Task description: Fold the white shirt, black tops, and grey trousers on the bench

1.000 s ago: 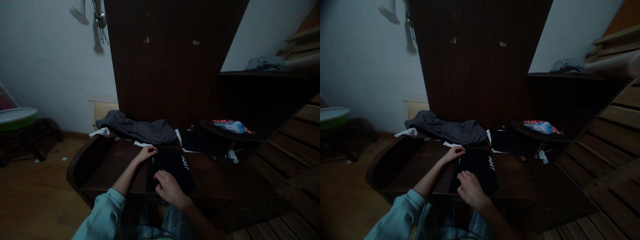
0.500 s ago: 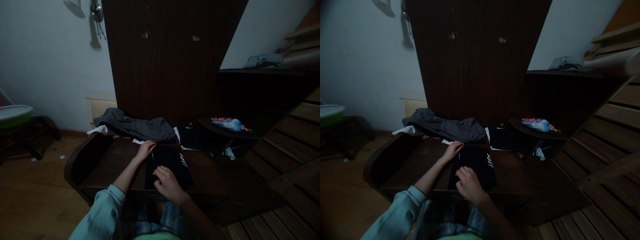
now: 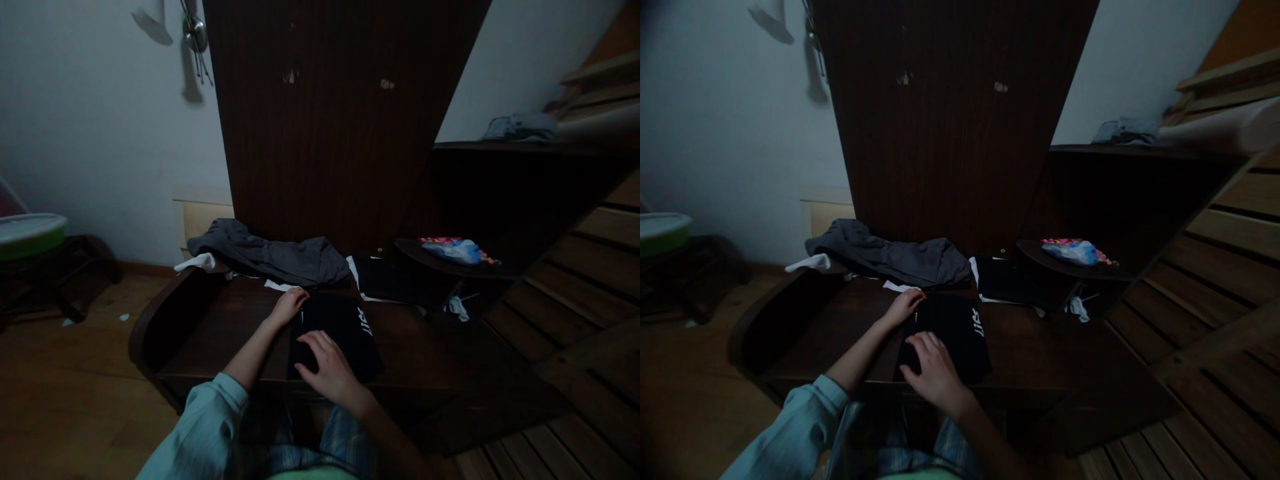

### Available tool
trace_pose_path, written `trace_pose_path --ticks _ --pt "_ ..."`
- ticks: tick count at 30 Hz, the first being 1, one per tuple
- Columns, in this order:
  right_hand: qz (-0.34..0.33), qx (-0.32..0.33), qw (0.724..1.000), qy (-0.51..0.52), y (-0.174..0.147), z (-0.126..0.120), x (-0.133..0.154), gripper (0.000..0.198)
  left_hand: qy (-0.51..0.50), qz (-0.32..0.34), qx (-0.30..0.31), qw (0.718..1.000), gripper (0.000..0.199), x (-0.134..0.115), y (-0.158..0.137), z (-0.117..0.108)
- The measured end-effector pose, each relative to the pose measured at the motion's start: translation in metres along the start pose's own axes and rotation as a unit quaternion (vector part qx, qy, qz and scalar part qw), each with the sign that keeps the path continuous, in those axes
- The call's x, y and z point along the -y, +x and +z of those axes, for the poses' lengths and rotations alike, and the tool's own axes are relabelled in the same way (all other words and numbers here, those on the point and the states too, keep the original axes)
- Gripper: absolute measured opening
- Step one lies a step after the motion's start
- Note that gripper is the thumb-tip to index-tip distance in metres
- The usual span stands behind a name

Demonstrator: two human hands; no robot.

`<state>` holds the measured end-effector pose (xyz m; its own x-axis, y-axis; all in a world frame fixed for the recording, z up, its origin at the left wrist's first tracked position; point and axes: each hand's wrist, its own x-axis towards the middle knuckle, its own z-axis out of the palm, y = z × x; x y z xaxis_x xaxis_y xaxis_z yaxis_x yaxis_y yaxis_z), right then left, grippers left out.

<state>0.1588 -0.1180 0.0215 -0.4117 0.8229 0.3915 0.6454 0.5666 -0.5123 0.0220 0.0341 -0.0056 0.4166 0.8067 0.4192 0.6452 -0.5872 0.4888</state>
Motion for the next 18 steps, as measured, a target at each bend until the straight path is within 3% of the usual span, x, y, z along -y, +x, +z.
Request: trace_pose_path --ticks 6,14,18 --pt "0.026 -0.073 0.997 0.002 -0.012 0.02 -0.007 0.044 -0.059 -0.013 0.006 0.998 0.009 0.007 0.002 0.003" --pt "0.073 -0.123 0.989 0.029 -0.014 0.026 -0.012 0.018 -0.124 -0.024 0.001 0.992 0.009 0.011 0.001 0.002" --pt "0.081 -0.153 0.983 0.06 -0.009 0.022 -0.009 0.015 -0.161 -0.048 -0.009 0.986 0.008 0.011 0.002 0.003"
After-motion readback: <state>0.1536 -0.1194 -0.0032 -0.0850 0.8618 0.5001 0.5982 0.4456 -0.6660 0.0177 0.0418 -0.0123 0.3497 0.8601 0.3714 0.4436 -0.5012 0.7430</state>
